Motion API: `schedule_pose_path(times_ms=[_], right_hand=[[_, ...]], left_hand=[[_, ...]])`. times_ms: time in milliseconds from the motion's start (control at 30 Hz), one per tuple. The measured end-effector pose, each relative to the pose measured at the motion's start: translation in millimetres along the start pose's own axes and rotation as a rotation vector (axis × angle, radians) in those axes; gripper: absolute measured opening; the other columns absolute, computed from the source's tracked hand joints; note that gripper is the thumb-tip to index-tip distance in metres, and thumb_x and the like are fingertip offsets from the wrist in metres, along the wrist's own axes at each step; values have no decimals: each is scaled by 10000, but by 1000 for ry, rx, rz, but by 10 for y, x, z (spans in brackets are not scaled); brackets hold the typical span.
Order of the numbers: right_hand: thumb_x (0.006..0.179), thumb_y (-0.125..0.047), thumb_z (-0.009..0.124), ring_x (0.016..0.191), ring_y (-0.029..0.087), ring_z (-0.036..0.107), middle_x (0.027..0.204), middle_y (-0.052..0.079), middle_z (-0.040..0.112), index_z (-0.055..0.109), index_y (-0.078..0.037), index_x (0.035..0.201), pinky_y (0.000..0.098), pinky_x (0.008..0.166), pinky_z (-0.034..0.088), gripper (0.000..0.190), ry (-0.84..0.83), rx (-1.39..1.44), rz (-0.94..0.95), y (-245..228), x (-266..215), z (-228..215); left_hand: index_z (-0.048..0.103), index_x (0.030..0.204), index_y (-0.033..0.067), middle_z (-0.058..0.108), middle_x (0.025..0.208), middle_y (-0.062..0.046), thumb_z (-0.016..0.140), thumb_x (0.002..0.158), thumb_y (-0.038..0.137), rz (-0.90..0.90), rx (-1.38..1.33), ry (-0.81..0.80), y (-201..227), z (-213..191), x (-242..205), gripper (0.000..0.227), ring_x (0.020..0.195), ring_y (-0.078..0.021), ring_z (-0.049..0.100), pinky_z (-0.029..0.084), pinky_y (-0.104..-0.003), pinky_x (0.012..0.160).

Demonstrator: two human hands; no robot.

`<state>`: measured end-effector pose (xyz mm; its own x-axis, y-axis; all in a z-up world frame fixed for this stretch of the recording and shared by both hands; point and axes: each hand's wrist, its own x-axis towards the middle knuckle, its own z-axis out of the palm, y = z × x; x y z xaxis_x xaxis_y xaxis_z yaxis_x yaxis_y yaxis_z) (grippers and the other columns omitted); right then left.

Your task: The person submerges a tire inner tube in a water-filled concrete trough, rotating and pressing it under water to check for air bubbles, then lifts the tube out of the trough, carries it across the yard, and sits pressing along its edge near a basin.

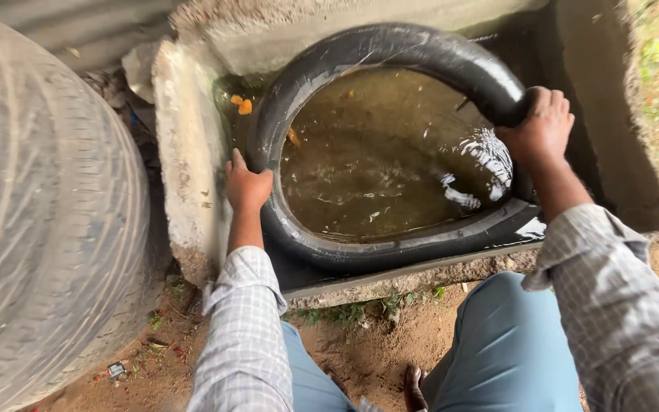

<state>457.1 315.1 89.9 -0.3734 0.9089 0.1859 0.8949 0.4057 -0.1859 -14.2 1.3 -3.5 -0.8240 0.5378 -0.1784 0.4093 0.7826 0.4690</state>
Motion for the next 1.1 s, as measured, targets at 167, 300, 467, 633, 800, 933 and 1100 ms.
schedule_pose_path(times_ms=[167,300,467,633,800,933,1100], right_hand=[[691,-336,956,1270,409,471,1318,191,512,579,-91,1452,534,1062,383,884,104,47,-55,-193,70,-962],[715,-298,993,1262,390,480,1325,192,480,555,-72,1435,510,1072,434,872,100,159,3,-423,62,-1564],[726,-194,1007,1358,338,469,1391,162,443,534,-95,1367,487,1096,497,803,373,237,-128,-385,15,-1837],[707,-55,935,1337,293,475,1391,135,404,430,-133,1464,471,1200,504,913,534,470,-222,-380,-128,-1859],[857,-10,792,1395,368,480,1451,179,378,345,-189,1577,445,1125,544,866,462,335,-139,48,-344,-1041],[932,-109,836,1389,410,531,1530,191,399,331,-254,1618,472,1129,529,864,391,291,-42,35,-811,-796],[961,-221,812,1244,390,581,1404,212,470,287,-168,1680,472,1012,530,892,182,174,66,170,-1222,-598]], left_hand=[[469,1527,133,498,1389,-220,771,715,252,57,-237,35,516,-751,-343,874,1307,-427,471,415,-503,1113],[492,1521,123,493,1364,-200,698,716,168,106,-463,48,714,-1268,-595,832,1248,-368,558,505,-464,1064],[486,1528,117,525,1399,-135,777,743,87,207,-661,133,641,-1499,-613,838,1281,-297,581,509,-414,1075],[328,1560,105,329,1486,-146,761,812,-147,404,-986,266,720,-1681,-932,900,1373,-263,461,537,-392,1071],[400,1563,103,499,1529,-142,640,922,-129,213,-1133,108,456,-1198,-1139,723,1370,-246,528,507,-392,1111],[588,1461,88,603,1479,-111,500,943,-10,-45,-1375,-46,70,-757,-1220,535,1146,-272,610,561,-399,917],[664,1240,64,673,1227,-107,584,914,177,-341,-1297,-191,104,-682,-1324,354,985,-167,659,566,-327,728]])
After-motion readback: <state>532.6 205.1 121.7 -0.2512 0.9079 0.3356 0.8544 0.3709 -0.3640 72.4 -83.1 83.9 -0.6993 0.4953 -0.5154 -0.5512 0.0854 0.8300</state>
